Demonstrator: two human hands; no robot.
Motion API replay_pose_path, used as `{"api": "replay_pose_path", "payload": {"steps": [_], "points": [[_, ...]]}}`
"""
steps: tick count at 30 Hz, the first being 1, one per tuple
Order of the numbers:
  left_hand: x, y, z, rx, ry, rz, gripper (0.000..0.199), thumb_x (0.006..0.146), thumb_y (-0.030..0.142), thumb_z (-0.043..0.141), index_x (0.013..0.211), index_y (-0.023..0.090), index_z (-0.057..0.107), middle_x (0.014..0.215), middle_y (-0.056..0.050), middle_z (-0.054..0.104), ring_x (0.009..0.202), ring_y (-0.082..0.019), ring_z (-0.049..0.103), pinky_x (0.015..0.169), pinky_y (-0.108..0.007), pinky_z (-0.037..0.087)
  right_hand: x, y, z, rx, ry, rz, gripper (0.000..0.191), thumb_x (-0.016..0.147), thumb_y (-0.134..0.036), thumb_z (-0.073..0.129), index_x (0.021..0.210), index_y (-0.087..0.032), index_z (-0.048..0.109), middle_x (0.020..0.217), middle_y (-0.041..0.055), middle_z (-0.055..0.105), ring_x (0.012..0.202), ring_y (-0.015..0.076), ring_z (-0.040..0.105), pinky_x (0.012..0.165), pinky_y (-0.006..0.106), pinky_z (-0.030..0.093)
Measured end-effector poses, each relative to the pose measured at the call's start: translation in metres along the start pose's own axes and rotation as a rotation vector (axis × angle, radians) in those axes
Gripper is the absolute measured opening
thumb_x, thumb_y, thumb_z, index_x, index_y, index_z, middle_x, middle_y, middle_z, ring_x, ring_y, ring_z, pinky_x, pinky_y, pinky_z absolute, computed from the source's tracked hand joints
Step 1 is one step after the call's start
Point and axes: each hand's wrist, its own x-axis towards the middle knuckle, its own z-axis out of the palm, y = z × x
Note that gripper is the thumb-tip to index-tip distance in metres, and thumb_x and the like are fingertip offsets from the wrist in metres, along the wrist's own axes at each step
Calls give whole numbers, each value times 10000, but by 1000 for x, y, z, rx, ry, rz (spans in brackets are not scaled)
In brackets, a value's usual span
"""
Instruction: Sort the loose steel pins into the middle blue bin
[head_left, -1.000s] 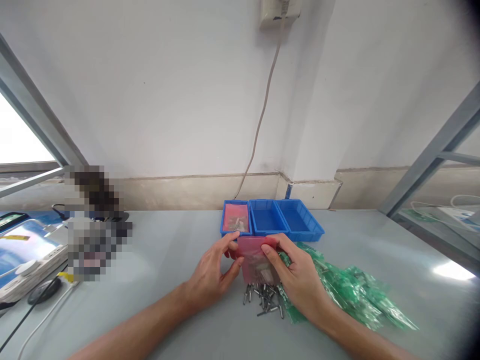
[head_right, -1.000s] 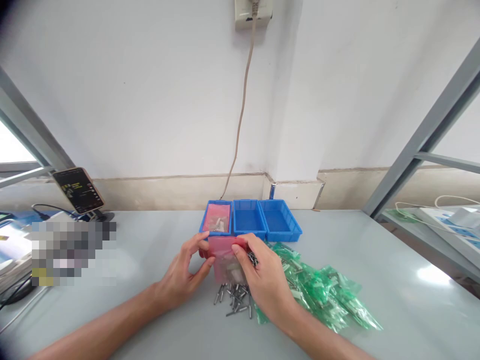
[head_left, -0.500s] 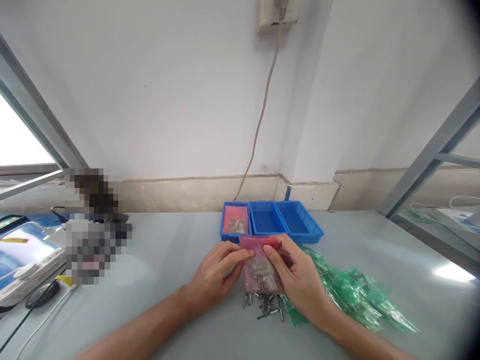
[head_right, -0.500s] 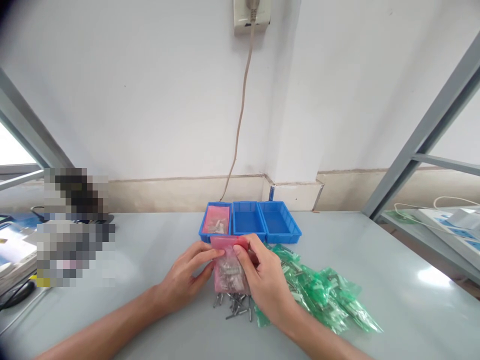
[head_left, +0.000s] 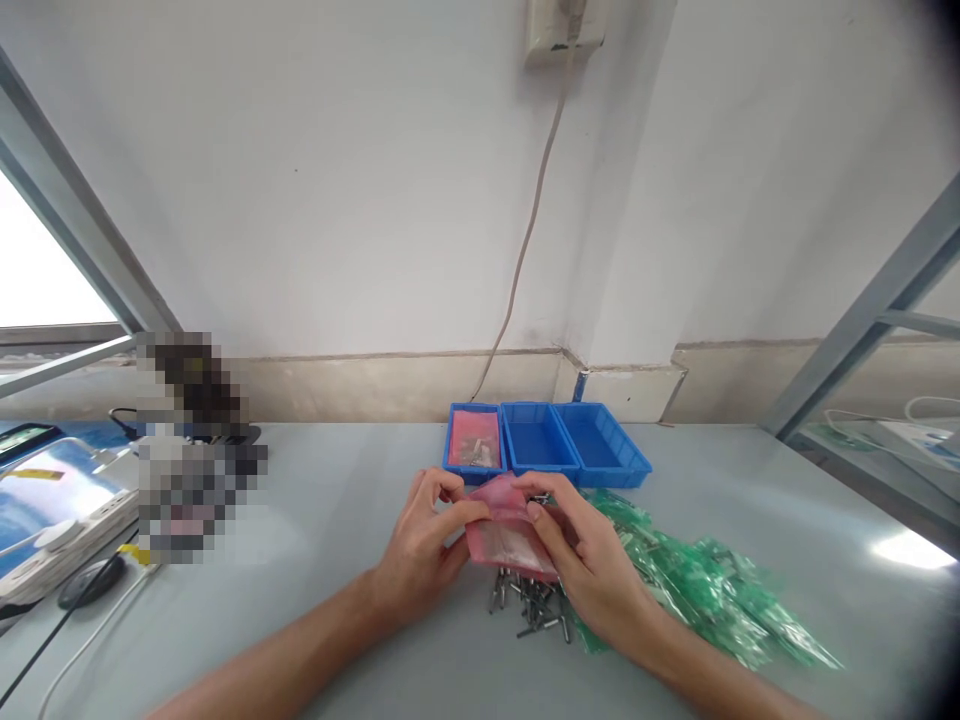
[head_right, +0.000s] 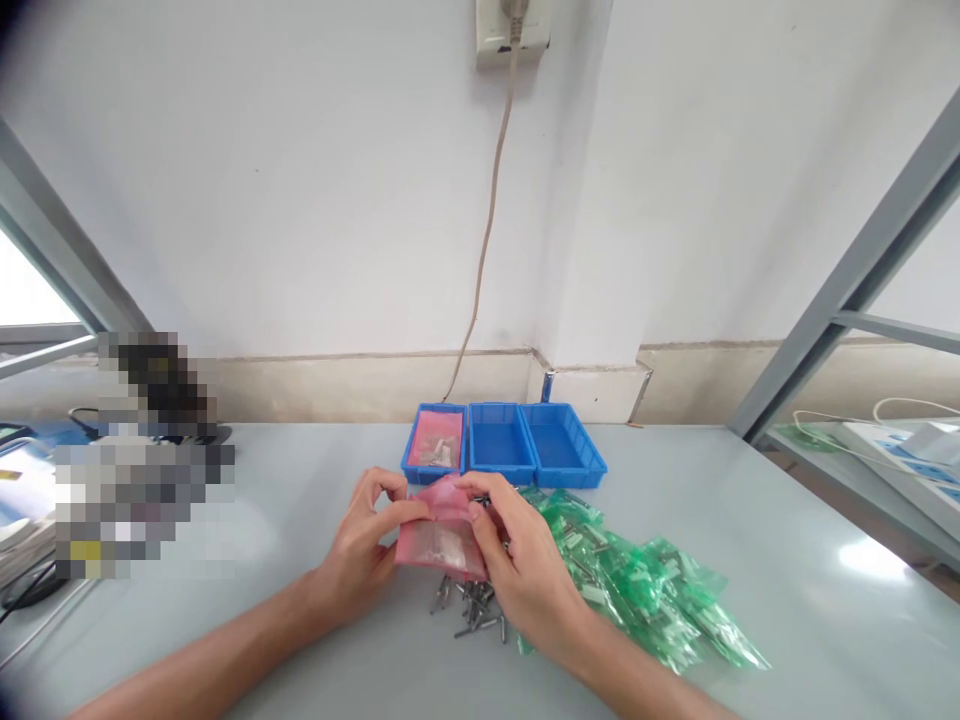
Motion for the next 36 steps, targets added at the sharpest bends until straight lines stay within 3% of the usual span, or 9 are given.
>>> {"api": "replay_pose_path", "payload": {"steps": [2,5,8,11,16,21,24,30,36], "points": [[1,2,0,0,22,-22,138,1056,124,598,1086,210,703,1005,-61,537,932,-206,534,838,-334,500,1,-2,-1,-42,-20,-64,308,1123,-240,410,1227,-309,691,1297,91,656,1072,247,681,885,378,566],[2,3,0,-16,35,-90,103,1068,140,594,1028,194,672,1025,-68,563,941,-207,542,847,-336,489,1,-4,-1,-52,-63,-62,274,1084,-191,446,1181,-281,686,1313,106,635,937,226,666,741,346,551],[1,2,1,-33,24,-128,86,1072,165,594,1008,183,648,1029,-76,590,949,-214,553,840,-338,493,1,-3,1,-62,-77,-24,138,1090,-277,531,1112,-260,666,1084,61,688,852,217,625,750,341,518],[-1,0,2,-21,9,-80,95,1076,206,611,994,175,648,1071,-93,615,970,-222,569,869,-356,514,1,0,3,-25,-46,63,169,1119,-381,527,1090,-254,635,924,16,676,810,205,594,747,326,484],[-2,-1,0,-5,-34,15,91,1067,223,633,1073,175,709,1452,-171,556,1267,-295,570,1003,-433,561,3,4,5,158,70,138,234,1104,-444,581,1250,-268,531,821,-37,613,738,183,554,696,293,462],[1,-1,-4,0,-31,70,86,1038,189,660,1040,181,746,1694,-143,404,1466,-362,478,1104,-539,539,5,6,5,299,107,192,263,1080,-479,622,1214,-279,516,737,-76,494,625,149,452,573,259,379],[3,0,-5,26,-41,116,109,1029,174,663,998,190,767,1665,-120,479,1502,-361,456,1173,-573,498,6,7,5,322,114,203,266,1069,-481,636,1207,-281,525,725,-79,483,609,144,425,555,256,349],[3,-3,-4,22,-44,147,121,1021,140,664,1005,196,770,1442,-102,710,1478,-333,490,1133,-522,523,7,5,2,185,82,174,196,1060,-436,622,1009,-248,637,791,-30,561,676,159,491,610,271,407],[3,-3,-4,-39,-92,131,155,1056,134,613,1110,180,751,1415,-108,729,1404,-302,582,1177,-532,494,7,-2,-1,122,59,161,245,1082,-430,557,997,-247,696,883,8,683,772,187,612,706,277,512]]}}
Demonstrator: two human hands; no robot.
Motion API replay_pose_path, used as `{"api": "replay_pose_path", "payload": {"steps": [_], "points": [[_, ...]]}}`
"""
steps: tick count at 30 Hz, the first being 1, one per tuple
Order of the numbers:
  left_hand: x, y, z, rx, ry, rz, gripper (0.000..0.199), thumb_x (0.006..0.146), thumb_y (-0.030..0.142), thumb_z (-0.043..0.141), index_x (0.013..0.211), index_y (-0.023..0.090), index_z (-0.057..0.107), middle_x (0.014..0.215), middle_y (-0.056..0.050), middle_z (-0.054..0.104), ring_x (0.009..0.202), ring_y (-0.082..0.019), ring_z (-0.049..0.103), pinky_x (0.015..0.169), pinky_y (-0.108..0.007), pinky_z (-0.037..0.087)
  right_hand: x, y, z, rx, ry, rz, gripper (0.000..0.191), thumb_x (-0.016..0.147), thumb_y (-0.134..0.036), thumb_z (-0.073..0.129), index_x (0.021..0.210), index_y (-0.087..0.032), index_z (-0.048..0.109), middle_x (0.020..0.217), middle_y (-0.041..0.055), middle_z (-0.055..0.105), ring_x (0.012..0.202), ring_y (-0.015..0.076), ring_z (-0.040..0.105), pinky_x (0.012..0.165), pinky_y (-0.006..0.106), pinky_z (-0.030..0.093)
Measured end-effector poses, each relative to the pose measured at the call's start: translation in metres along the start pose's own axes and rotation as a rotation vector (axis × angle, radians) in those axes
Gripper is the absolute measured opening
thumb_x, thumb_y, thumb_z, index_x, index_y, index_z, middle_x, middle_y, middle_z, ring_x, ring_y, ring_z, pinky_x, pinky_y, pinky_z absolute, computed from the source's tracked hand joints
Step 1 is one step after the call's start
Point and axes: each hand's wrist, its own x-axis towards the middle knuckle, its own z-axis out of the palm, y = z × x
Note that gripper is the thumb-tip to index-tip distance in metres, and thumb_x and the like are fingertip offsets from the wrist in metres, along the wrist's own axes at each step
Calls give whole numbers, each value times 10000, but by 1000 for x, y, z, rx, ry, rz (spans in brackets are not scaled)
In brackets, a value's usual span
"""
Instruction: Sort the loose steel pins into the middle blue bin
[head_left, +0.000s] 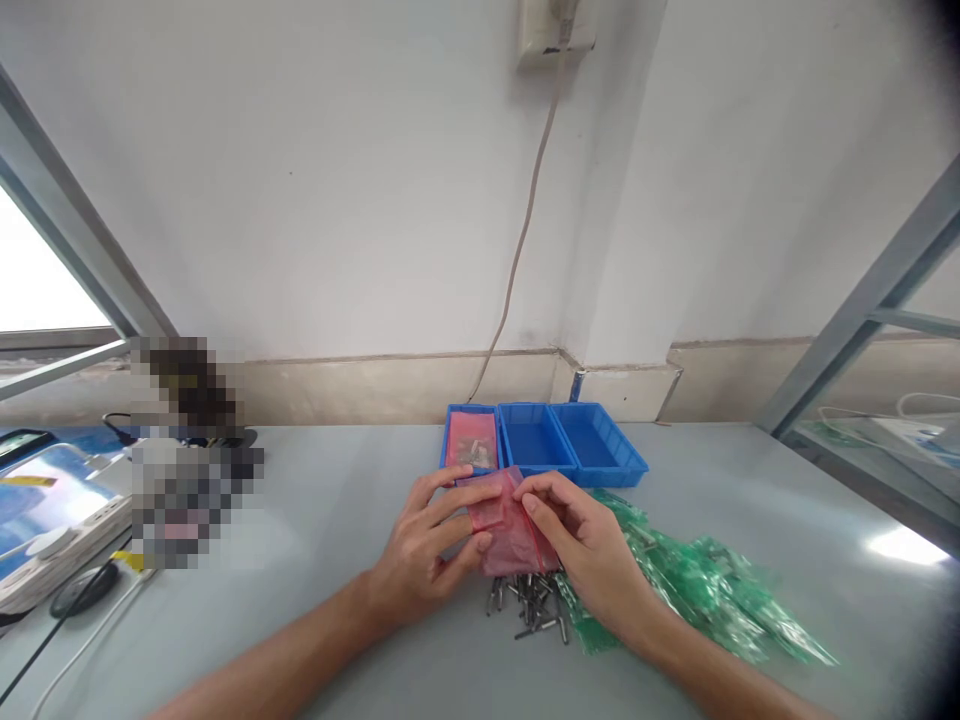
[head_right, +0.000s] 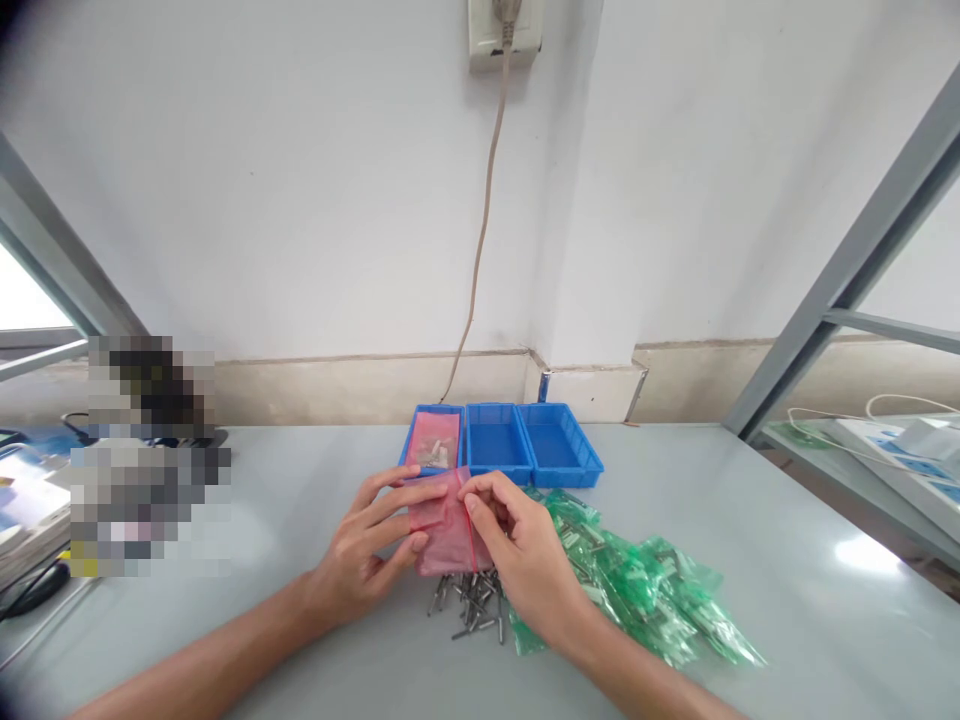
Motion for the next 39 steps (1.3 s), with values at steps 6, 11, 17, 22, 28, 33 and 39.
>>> {"api": "replay_pose_path", "payload": {"steps": [6,11,17,22,28,33,39], "points": [[1,2,-2,-31,-7,-20,223,1093,160,558,1240,188,724,1423,-107,723,1378,-269,596,1190,-495,488,0,0,-1,-40,19,-23,284,1089,-353,462,1033,-257,723,1051,42,753,945,227,695,810,302,564],[-4,1,-1,-29,-25,-48,336,1091,178,574,1418,211,642,1430,-108,710,1350,-267,601,1168,-479,500,0,1,-2,-44,6,-43,289,1100,-334,434,1084,-261,713,1105,48,749,987,230,700,855,317,567],[-3,1,1,-13,-24,-73,361,1066,209,636,1427,202,615,1424,-126,695,1329,-262,621,1148,-454,521,-2,2,-2,-69,-19,-65,275,1118,-331,427,1137,-268,695,1113,44,743,977,226,680,845,320,547],[-2,1,3,-4,-5,-62,356,1053,165,663,1404,205,618,1406,-118,705,1310,-247,630,1137,-425,525,-4,2,-2,-76,-32,-73,259,1111,-287,429,1163,-275,683,1105,32,739,969,214,674,812,300,535],[-3,0,4,-8,16,-52,341,1055,128,659,1385,210,635,1386,-106,717,1292,-234,641,1124,-409,532,-4,2,-1,-91,-21,-90,253,1105,-274,434,1159,-271,682,1080,23,737,890,197,668,789,291,531],[-2,0,5,-38,44,-38,364,1050,86,652,1390,214,646,1344,-103,734,1239,-224,661,1088,-397,549,-3,2,0,-79,-34,-80,259,1108,-283,438,1163,-269,691,1077,27,743,844,193,660,750,294,525],[-2,1,5,-52,60,-22,389,1047,47,621,1397,214,647,1282,-107,754,1172,-227,681,1039,-400,569,-4,2,0,-78,-45,-75,258,1123,-320,443,1170,-276,693,1126,30,750,825,189,651,724,300,513]]}}
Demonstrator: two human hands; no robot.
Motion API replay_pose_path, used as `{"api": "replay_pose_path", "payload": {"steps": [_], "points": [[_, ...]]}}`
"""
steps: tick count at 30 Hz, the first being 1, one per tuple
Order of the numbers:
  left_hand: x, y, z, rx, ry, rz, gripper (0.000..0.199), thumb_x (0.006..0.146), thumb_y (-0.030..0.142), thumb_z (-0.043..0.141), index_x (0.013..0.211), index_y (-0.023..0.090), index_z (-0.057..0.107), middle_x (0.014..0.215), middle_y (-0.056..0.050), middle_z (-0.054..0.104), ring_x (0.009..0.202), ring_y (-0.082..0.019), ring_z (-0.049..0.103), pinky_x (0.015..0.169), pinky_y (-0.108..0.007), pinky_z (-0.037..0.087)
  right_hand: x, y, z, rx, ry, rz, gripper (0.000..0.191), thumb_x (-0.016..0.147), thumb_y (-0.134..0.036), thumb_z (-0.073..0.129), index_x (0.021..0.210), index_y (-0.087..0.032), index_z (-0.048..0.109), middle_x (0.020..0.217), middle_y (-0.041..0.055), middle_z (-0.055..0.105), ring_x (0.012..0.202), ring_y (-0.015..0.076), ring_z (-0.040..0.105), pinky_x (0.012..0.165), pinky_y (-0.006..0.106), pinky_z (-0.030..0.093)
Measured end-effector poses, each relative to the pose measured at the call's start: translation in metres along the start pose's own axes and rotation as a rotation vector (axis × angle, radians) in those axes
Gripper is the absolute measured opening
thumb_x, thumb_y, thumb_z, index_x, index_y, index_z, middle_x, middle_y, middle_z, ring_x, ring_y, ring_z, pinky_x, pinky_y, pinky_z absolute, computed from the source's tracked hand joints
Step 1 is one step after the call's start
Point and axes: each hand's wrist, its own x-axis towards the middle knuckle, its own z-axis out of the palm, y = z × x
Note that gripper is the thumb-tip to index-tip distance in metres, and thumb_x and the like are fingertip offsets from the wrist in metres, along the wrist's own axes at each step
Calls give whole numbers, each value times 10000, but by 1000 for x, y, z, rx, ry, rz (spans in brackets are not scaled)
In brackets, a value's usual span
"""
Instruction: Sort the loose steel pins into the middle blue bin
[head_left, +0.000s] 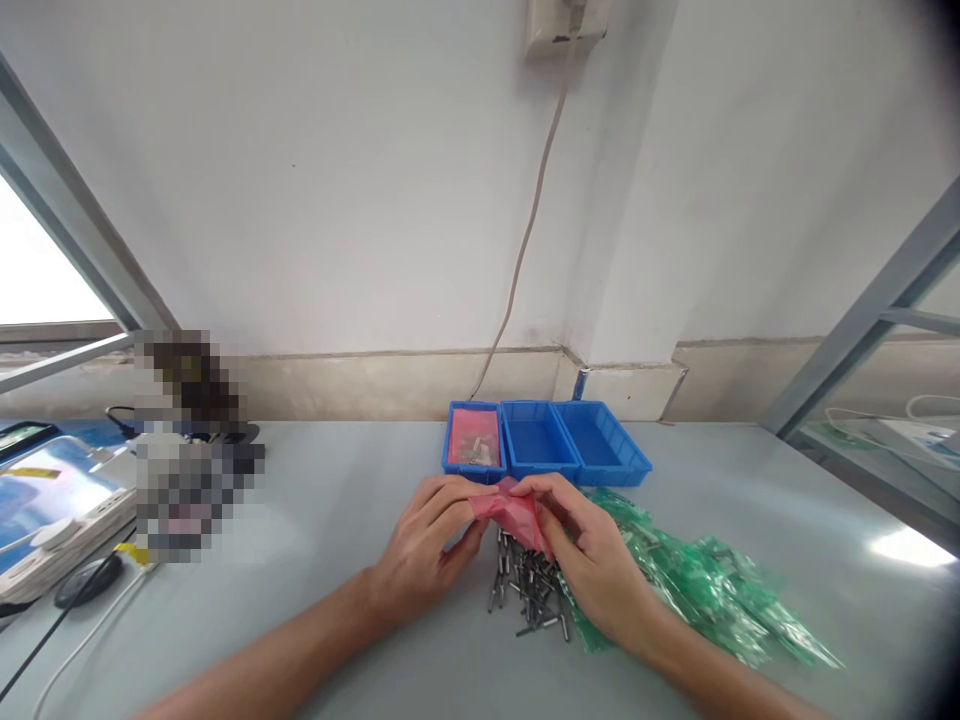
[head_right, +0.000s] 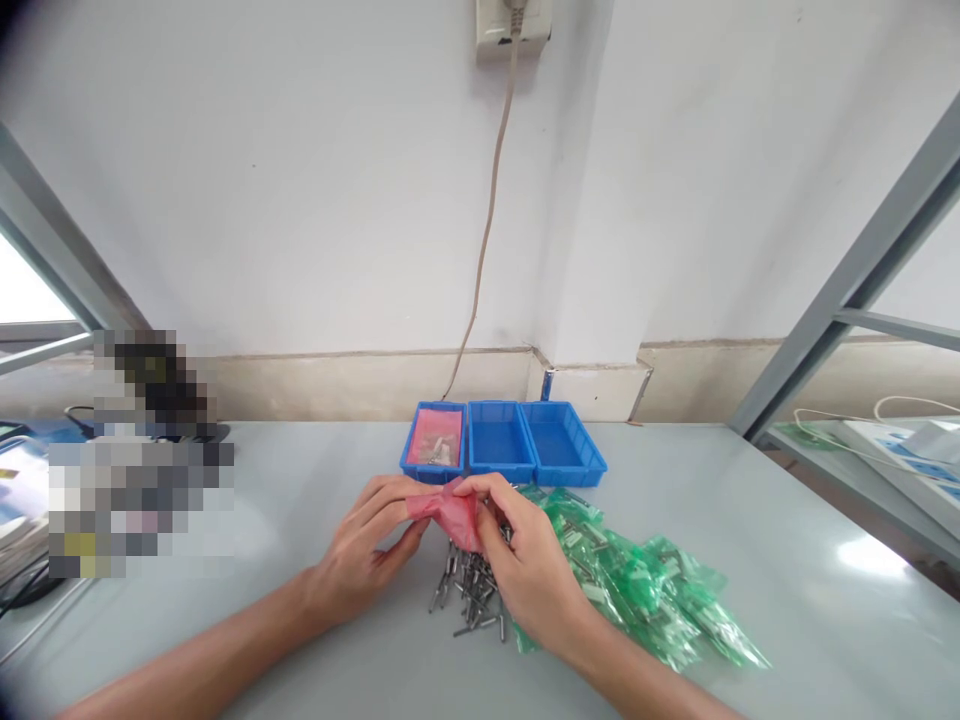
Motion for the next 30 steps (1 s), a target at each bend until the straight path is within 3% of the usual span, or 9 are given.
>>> {"api": "replay_pose_path", "payload": {"steps": [8,13,18,23,30], "points": [[-2,0,0,9,-2,-34,328,1017,-27,569,1248,177,681,1133,-97,755,1114,-216,663,988,-364,571,1,-2,0,9,-10,20,230,1110,-319,482,1167,-269,699,930,20,714,797,200,638,686,306,486],[-1,-1,0,12,-4,-34,291,1018,-23,562,1190,177,685,1090,-95,749,1092,-219,662,961,-361,573,1,0,0,11,-8,12,217,1113,-327,489,1164,-268,691,961,27,712,832,205,645,702,311,485],[-1,0,1,10,-8,-39,363,1014,-34,575,1297,173,670,1096,-93,749,1068,-214,651,954,-360,561,-1,3,0,-3,-5,2,223,1115,-314,474,1189,-274,681,1005,25,707,800,192,626,664,301,462],[-2,0,2,19,6,-35,449,1020,-4,597,1428,184,616,1159,-96,752,1086,-213,655,989,-365,565,-1,2,0,-22,-18,19,219,1124,-350,477,1175,-257,668,913,14,677,737,191,579,622,300,427],[-6,-2,3,47,15,-46,605,1034,34,600,1604,206,489,1210,-109,748,1094,-215,649,984,-374,585,0,2,0,-43,-20,-7,243,1142,-375,459,1084,-245,656,852,-4,639,754,187,565,674,302,432]]}}
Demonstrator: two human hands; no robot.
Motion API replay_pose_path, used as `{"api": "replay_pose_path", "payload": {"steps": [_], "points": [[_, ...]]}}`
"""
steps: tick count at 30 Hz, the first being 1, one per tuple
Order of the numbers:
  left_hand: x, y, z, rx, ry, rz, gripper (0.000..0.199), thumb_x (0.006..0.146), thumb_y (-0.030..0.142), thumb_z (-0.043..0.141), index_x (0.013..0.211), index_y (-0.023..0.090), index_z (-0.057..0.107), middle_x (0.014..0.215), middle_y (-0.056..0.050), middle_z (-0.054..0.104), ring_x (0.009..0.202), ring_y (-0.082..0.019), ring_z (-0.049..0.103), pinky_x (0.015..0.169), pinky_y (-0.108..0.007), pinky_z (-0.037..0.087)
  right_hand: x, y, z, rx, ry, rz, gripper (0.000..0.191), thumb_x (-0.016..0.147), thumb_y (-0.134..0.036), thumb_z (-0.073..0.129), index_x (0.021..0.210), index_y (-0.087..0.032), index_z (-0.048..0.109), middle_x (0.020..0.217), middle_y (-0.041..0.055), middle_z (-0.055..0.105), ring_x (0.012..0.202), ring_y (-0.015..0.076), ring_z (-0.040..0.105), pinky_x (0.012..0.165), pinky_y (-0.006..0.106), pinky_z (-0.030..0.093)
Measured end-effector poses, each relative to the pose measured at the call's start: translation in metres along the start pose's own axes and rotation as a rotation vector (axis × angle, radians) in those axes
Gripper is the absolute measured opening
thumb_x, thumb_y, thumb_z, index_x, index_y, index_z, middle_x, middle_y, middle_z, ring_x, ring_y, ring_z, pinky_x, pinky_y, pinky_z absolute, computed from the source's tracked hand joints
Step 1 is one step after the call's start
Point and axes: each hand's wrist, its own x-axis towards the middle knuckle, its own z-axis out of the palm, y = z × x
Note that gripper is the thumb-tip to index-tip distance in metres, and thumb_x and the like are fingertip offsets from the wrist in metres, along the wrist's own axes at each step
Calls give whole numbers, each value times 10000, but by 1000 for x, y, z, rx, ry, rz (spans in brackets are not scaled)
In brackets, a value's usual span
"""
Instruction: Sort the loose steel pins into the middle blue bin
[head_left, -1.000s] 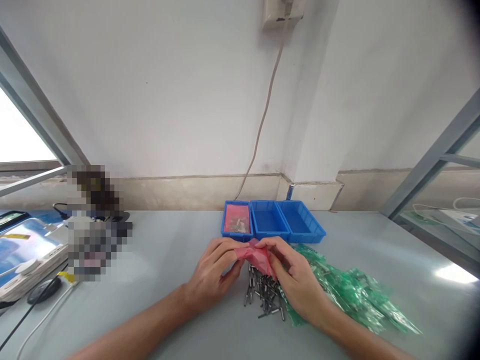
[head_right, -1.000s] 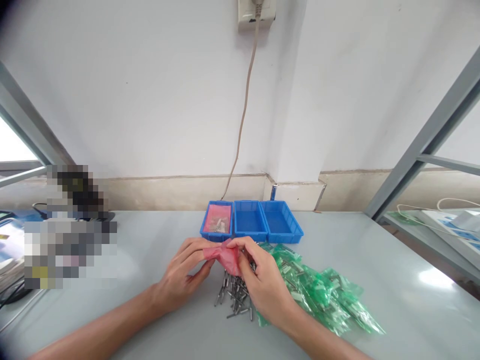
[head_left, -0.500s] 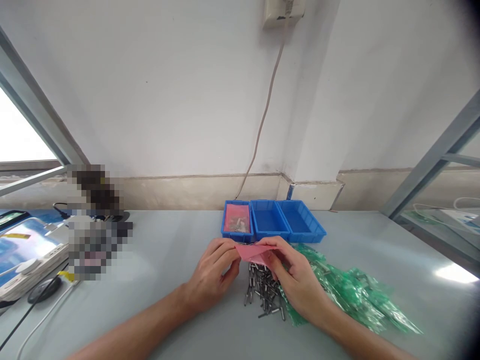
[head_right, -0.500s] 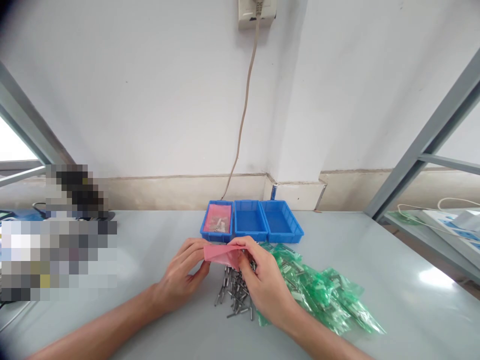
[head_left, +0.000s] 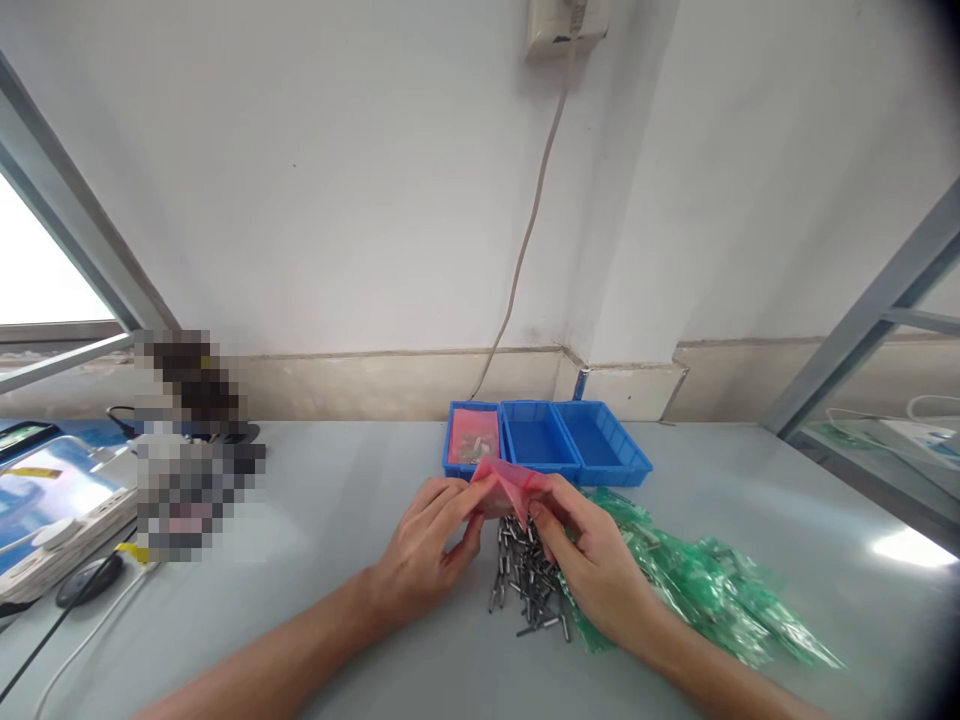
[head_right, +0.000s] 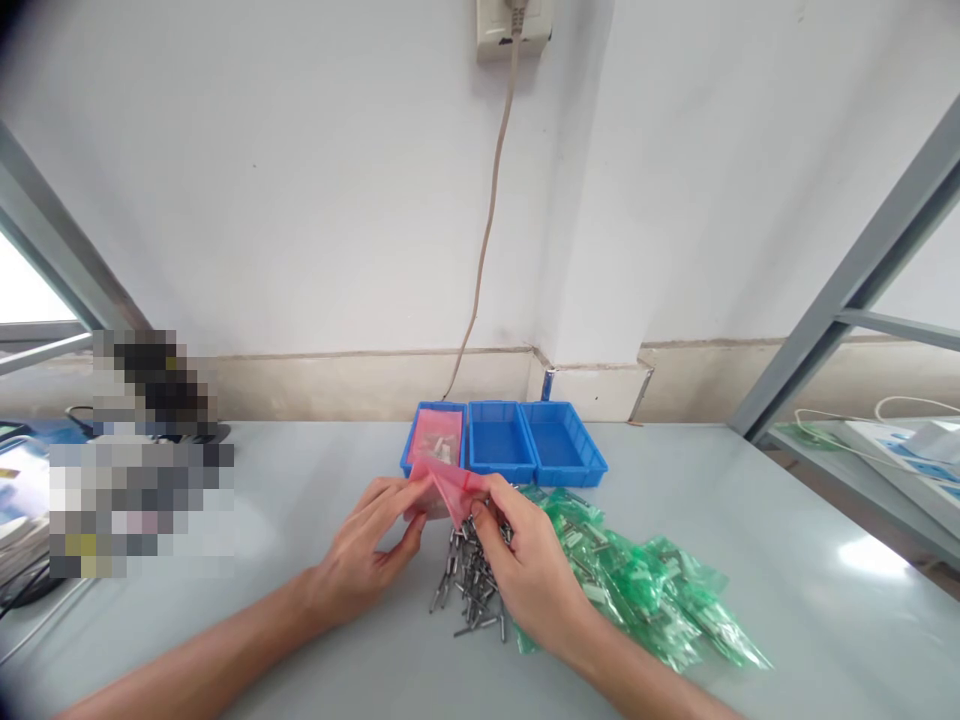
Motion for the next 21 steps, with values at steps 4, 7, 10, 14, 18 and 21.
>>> {"api": "replay_pose_path", "payload": {"steps": [4,7,10,14,18,21], "points": [[1,1,0,22,11,-7,636,1038,47,601,1634,215,457,1193,-107,752,1060,-214,649,950,-372,599,0,1,1,3,-7,0,237,1142,-382,465,1074,-246,646,859,-4,636,752,184,557,674,298,435],[2,2,0,44,24,-6,659,1043,72,601,1661,212,418,1148,-101,762,1009,-210,656,903,-358,609,0,1,2,5,-8,8,239,1140,-388,471,1031,-246,629,849,-6,616,731,180,533,656,295,432],[2,2,1,63,32,-16,719,1041,90,608,1699,221,350,1107,-90,770,981,-210,664,871,-348,615,-2,-2,1,3,-9,16,237,1134,-384,477,1007,-246,621,843,-8,602,710,177,513,632,293,423],[2,3,1,59,33,-32,750,1029,94,623,1709,212,329,1049,-76,766,960,-208,667,877,-337,617,-3,-5,1,-9,-19,1,204,1118,-380,502,1064,-251,651,857,-3,619,721,186,522,625,298,410],[2,3,1,55,9,-47,748,1038,115,619,1714,197,309,1016,-71,765,961,-210,674,894,-330,613,-1,-5,2,-29,-17,9,184,1095,-395,553,1083,-246,661,795,-20,589,699,183,516,633,302,408],[1,3,0,48,0,-51,757,1036,124,623,1716,201,301,1022,-70,763,933,-209,665,885,-331,608,0,-3,2,-46,-4,18,208,1085,-421,578,1029,-236,657,803,-18,594,712,183,523,656,306,417]]}}
